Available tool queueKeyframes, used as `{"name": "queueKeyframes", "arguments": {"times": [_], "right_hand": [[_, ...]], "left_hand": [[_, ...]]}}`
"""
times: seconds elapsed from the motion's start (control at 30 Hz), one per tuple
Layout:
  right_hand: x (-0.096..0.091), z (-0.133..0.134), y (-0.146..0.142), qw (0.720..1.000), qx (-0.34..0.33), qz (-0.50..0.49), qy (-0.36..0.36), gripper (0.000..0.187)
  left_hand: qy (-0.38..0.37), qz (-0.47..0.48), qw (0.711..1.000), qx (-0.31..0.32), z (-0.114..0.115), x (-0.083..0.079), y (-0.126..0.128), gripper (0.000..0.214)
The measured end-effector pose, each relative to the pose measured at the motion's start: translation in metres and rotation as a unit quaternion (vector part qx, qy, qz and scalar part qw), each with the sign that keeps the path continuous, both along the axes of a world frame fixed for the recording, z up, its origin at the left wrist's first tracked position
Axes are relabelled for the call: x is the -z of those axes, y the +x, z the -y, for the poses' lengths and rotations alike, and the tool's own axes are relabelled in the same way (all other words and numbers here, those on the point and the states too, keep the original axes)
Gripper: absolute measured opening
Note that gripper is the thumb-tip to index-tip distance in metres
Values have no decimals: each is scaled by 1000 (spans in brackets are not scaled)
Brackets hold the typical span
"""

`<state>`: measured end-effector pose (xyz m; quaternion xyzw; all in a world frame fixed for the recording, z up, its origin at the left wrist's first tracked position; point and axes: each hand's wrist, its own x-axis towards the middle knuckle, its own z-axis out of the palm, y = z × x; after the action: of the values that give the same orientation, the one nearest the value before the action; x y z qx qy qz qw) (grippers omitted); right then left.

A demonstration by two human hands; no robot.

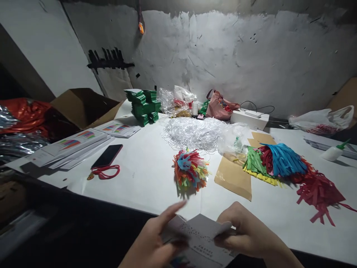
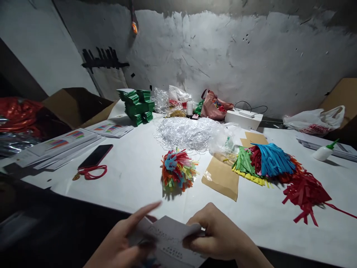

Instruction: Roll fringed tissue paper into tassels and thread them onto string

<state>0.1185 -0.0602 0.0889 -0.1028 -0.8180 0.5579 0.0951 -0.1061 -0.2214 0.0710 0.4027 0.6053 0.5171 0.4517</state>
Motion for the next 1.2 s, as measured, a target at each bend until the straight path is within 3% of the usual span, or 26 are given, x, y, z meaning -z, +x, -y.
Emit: {"name": "queueKeyframes", "arguments": {"times": [0.07, 0.1, 0.2, 0.33, 0.47, 0.63, 0.83, 0.97, 1.07, 1.13, 1.2], "right_hand": [[7, -8, -4, 998, 23, -13, -57, 27], [11, -14, -6, 995, 43, -25, -85, 27], [20, -35, -13, 984, 92, -55, -145, 32], [23, -60, -28, 984, 74, 5, -160, 36], [25, -79, -49, 983, 76, 33, -164, 38], [45, -95, -66, 966, 185, 6, -181, 50], [68, -125, -53, 927, 340, -63, -149, 51], [72, -130, -40, 918, 368, -74, -130, 47], [71, -108, -44, 942, 319, -91, -45, 37], [71, -87, -52, 957, 249, -102, 110, 27], [74, -69, -61, 938, 181, -101, 278, 22]], "left_hand": [[-28, 2, 996, 81, -26, 0, 1, 7], [-27, 22, 994, 101, -37, 1, 0, 9], [-4, 78, 986, 150, -57, 1, -9, 24], [28, 110, 965, 234, -75, -4, -28, 45], [11, 99, 966, 240, -110, 1, -41, 41], [-10, 124, 968, 219, -143, 28, -48, 40], [-41, 192, 965, 173, -142, 50, -61, 39], [-51, 264, 957, 113, -134, 61, -70, 39], [-56, 304, 948, 72, -132, 66, -71, 36], [-62, 326, 941, 68, -133, 68, -70, 36], [-69, 346, 932, 82, -135, 71, -68, 36]]}}
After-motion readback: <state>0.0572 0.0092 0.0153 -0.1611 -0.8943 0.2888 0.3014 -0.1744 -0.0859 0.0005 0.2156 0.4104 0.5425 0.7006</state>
